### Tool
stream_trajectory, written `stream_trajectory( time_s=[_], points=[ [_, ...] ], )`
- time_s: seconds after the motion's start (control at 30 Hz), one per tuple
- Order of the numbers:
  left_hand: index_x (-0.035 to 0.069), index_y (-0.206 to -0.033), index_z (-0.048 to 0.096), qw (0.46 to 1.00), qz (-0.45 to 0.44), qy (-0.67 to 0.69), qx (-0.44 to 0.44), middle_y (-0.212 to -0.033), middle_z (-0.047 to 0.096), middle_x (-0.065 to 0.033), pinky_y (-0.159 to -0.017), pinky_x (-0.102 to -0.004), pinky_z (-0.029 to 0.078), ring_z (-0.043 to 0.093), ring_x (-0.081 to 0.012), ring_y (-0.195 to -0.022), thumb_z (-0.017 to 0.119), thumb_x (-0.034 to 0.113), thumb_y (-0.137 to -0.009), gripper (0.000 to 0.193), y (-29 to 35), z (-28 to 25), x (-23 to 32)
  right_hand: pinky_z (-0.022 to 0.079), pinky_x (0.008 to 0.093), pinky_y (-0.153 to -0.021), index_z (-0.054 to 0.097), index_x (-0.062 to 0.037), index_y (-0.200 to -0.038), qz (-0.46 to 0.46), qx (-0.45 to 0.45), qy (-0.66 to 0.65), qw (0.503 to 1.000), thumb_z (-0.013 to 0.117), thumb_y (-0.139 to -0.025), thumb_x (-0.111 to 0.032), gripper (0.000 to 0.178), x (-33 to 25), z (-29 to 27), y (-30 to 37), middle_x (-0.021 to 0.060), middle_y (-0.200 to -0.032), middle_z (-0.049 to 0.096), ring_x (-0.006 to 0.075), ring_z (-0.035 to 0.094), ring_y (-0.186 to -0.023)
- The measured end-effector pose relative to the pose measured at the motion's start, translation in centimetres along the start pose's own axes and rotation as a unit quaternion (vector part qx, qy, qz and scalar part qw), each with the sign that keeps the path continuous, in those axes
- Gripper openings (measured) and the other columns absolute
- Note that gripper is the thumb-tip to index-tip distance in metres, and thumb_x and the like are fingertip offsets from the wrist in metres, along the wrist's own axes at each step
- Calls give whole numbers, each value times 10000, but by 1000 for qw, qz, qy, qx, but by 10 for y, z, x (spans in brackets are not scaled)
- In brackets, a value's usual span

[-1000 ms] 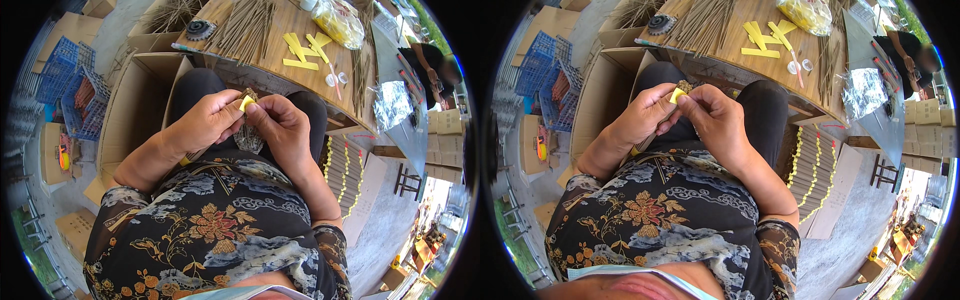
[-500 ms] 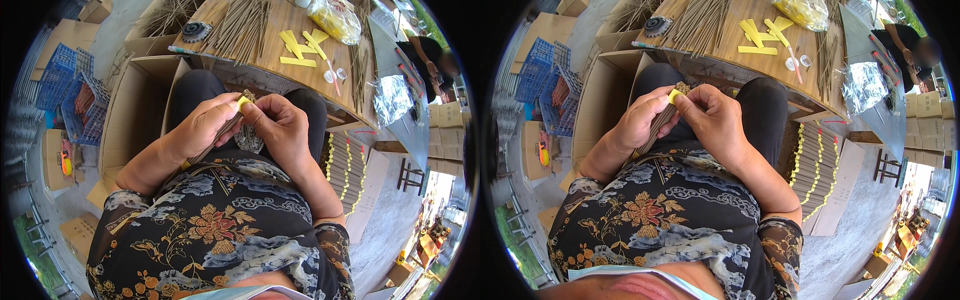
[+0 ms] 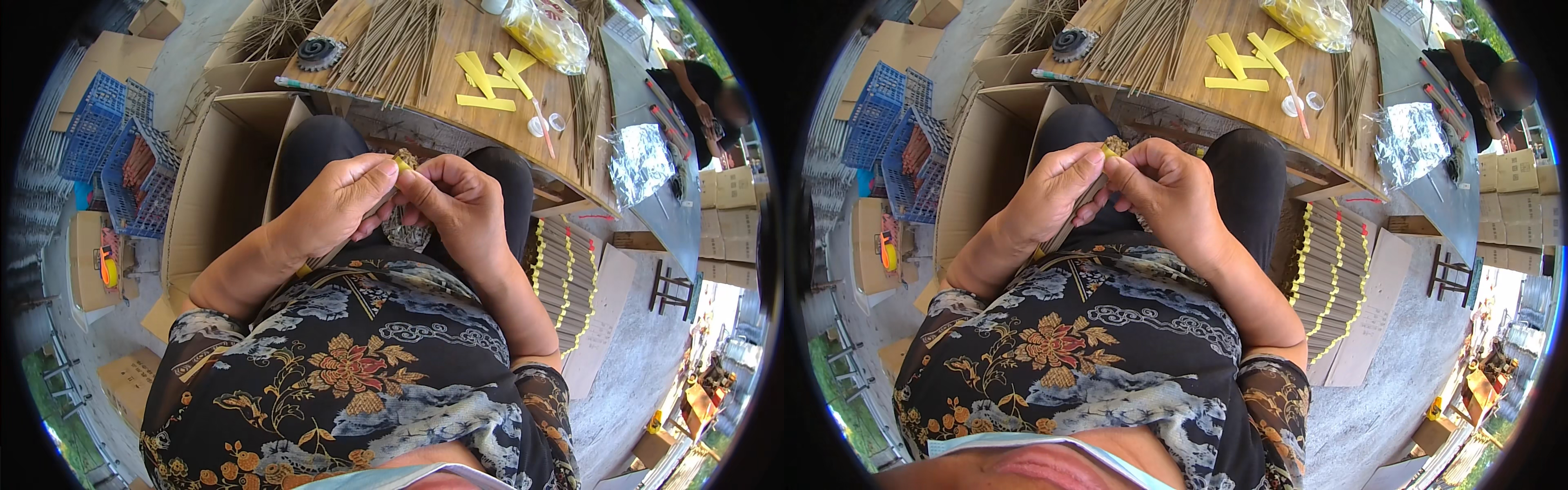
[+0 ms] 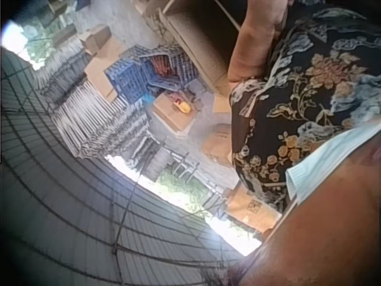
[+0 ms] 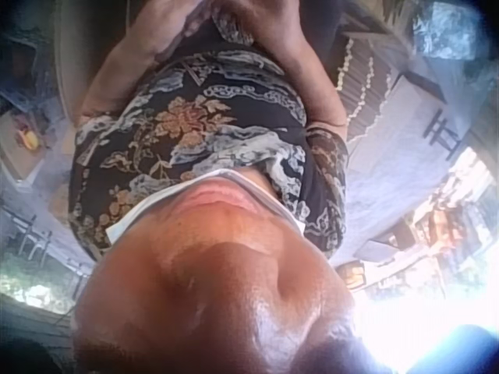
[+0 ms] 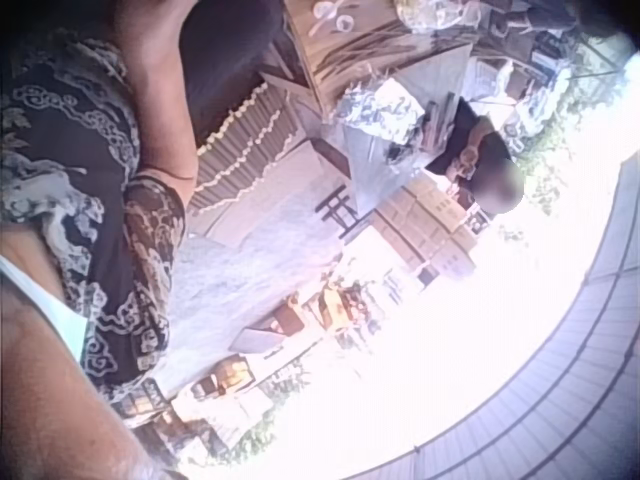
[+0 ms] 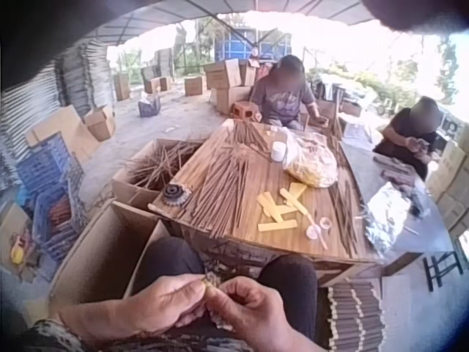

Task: The person gathers thin wooden sticks into bundles, wraps the ends with yellow tape, and applies glue with a small stick to secure the tape. The person repeats this process for multiple bundles and places the finished bundles on the table.

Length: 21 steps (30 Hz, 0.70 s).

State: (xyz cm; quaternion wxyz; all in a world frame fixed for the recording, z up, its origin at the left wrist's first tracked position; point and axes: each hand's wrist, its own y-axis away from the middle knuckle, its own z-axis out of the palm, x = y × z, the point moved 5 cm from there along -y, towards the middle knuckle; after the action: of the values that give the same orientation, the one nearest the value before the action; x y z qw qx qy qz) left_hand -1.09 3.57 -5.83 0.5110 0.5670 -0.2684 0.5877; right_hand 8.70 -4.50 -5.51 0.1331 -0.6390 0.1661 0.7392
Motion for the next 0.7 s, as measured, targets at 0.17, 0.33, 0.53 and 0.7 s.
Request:
stream_trajectory(
  time_s=[0.17,0.33,0.53,0.7],
  points=[
    [9,-962,513,1000,3,5,0,-633,464,5,-407,-143,318,377,-13,-473,371,266,-946,294,1,1,2,418,171,-501,553,13,-791,3,-2,-8,1000,617,-831,-176,204,-1,0,0,9,-654,581,36,511,-560],
    [3,-1033,508,1000,0,4,5,-665,490,-31,-432,-159,337,408,-45,-494,378,322,-939,358,2,0,0,412,181,-497,556,-1,-772,14,-2,59,998,652,-802,-191,215,3,-8,-3,5,-682,576,38,498,-563],
    [-4,-1162,459,999,32,-27,35,-676,471,-18,-438,-149,331,388,-35,-506,366,286,-947,373,3,4,2,423,249,-542,562,-25,-734,-262,131,246,924,706,-738,-216,240,-12,-20,-10,29,-676,564,118,515,-598],
    [-5,-1239,409,989,71,-112,68,-685,459,-1,-452,-142,331,386,-28,-530,347,262,-955,395,5,6,3,418,270,-551,605,-8,-709,-80,95,204,971,687,-749,-208,220,-2,-15,0,69,-621,548,142,510,-590]
  ],
)
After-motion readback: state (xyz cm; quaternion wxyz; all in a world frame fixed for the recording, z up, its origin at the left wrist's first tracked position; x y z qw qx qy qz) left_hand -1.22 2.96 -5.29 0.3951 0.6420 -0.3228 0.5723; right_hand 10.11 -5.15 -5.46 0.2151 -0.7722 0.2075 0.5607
